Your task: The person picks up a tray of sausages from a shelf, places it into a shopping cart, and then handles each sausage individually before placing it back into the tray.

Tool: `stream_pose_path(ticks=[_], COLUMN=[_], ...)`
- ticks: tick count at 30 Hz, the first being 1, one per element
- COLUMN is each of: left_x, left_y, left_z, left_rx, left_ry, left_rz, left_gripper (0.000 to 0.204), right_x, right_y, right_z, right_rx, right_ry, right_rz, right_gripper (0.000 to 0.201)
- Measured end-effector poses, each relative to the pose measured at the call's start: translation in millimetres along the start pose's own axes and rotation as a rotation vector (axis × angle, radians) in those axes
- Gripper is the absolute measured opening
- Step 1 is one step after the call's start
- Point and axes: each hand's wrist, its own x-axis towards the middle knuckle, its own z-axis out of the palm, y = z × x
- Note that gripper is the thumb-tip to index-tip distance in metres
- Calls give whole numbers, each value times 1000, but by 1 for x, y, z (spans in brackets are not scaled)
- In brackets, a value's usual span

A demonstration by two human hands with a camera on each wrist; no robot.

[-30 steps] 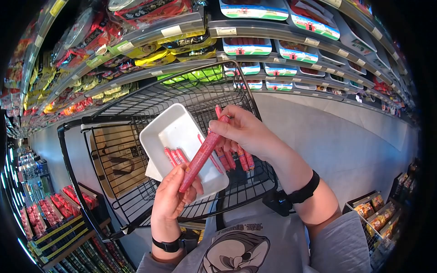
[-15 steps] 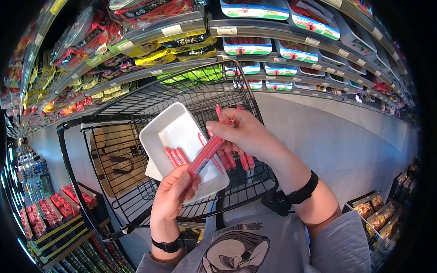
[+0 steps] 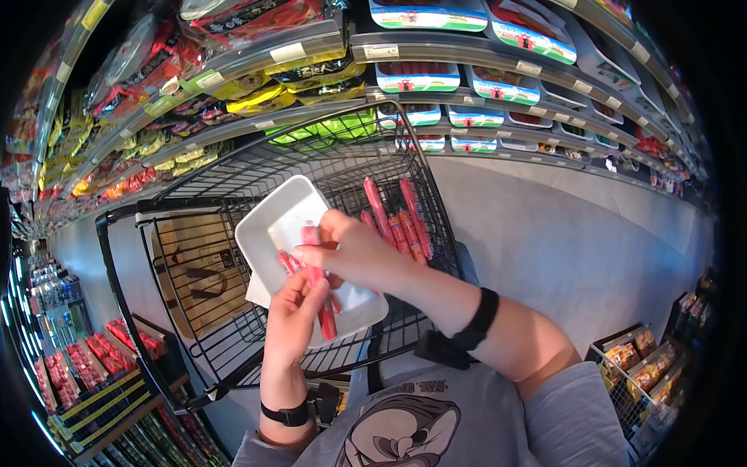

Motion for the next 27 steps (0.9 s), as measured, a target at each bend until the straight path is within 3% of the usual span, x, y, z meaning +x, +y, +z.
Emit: stream_pose_path(ticks=[3, 4, 6, 9, 12, 14, 16, 17, 19, 21, 22, 23, 24, 26, 27], left_x=[19, 25, 38, 64, 76, 81, 79, 80, 82, 83, 85, 85, 85, 79, 74], left_y=[-27, -38, -59, -105, -115, -105, -81, -83, -92, -107, -113, -111, -107, -96, -87], left_z=[-21, -25, -33, -51, -46, -39, -30, -29, -31, -39, -41, -39, -36, -29, -26], left_rx=[115, 118, 84, 158, 144, 158, 314, 314, 180, 222, 265, 265, 302, 340, 340], left_ry=[188, 186, 197, 66, -29, -73, -93, -96, -21, -51, -84, -89, -43, 2, 61], left_rz=[-110, -110, -283, -480, -629, -683, -833, -833, -793, -708, -624, -622, -588, -555, -409], left_gripper=[19, 19, 23, 28, 31, 33, 36, 36, 38, 45, 52, 52, 51, 51, 47], right_x=[23, 21, 26, 73, 56, 59, 51, 47, 44, 48, 58, 63, 72, 90, 101], right_y=[46, 56, 78, 186, 134, 147, 143, 134, 103, 73, 72, 64, 59, 67, 78], right_z=[12, 19, 28, 36, 23, 21, 22, 18, 5, -7, -17, -24, -34, -48, -53], right_rx=[-253, -221, -87, 23, 5, -33, -181, -182, -447, -390, -525, -614, -788, -959, -948], right_ry=[-9, -30, -39, 1, -90, -102, -37, -35, 70, 386, 515, 625, 572, 542, 554], right_rz=[-38, 22, 139, 280, 410, 418, 206, 207, 34, -250, -315, -291, -69, 172, 181], right_gripper=[47, 49, 49, 50, 53, 52, 42, 42, 30, 14, 8, 7, 15, 26, 26])
